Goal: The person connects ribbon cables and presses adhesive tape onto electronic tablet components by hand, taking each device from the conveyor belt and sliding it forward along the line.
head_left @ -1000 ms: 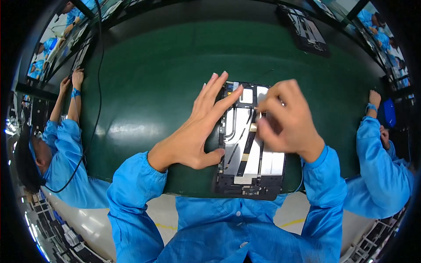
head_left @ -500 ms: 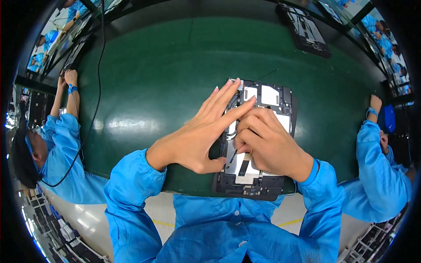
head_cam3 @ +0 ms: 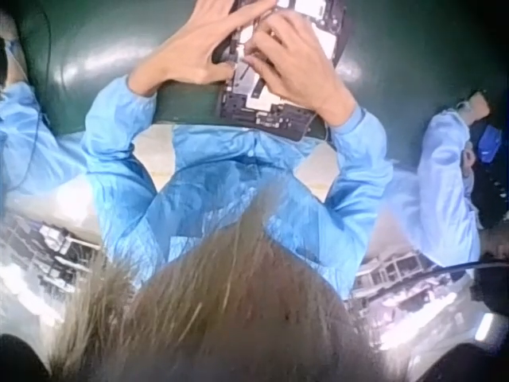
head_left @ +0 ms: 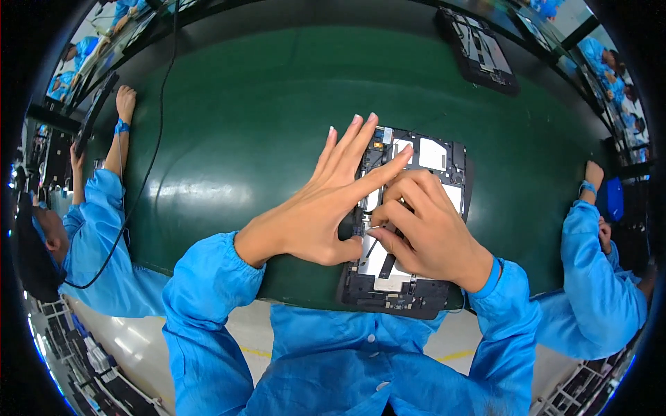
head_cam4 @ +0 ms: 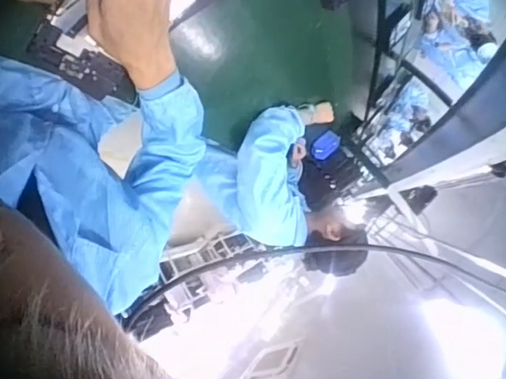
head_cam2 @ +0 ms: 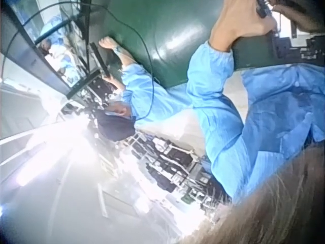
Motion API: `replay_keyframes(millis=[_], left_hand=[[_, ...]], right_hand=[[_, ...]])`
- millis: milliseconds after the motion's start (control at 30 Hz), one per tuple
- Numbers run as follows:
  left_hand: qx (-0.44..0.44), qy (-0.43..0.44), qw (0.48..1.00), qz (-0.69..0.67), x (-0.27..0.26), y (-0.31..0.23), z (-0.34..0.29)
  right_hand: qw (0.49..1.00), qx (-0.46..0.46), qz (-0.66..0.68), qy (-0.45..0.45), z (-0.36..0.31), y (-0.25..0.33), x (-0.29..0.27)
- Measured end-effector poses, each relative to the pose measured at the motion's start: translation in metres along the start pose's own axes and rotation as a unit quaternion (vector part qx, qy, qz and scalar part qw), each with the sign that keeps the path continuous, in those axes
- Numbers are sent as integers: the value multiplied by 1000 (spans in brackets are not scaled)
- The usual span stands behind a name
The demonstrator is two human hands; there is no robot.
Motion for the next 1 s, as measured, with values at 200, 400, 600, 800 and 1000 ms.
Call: replay_keyframes(millis=[200, 400, 600, 800, 1000], left_hand=[[-8, 15, 999, -27, -1, 2, 0], [4, 27, 999, -35, 3, 7, 5], [2, 45, 998, -34, 6, 15, 11], [14, 21, 998, -64, 9, 24, 10], [4, 1, 998, -65, 9, 22, 5]], right_hand=[[1000, 4, -22, 2, 3, -1, 8], [999, 1, -41, -17, 4, -1, 14], [998, -15, -57, -32, 6, -8, 17], [999, 1, -16, -33, 11, -5, 10], [999, -12, -27, -29, 11, -2, 3]])
Point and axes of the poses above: each hand's wrist, its own z-axis towards the middle knuckle, its own x-axis out of the palm, y = z × x, the point moved 2 cm from there along z, towards the middle knuckle, and after that the axes turned 13 degrees about z, right-handed, at the moved point
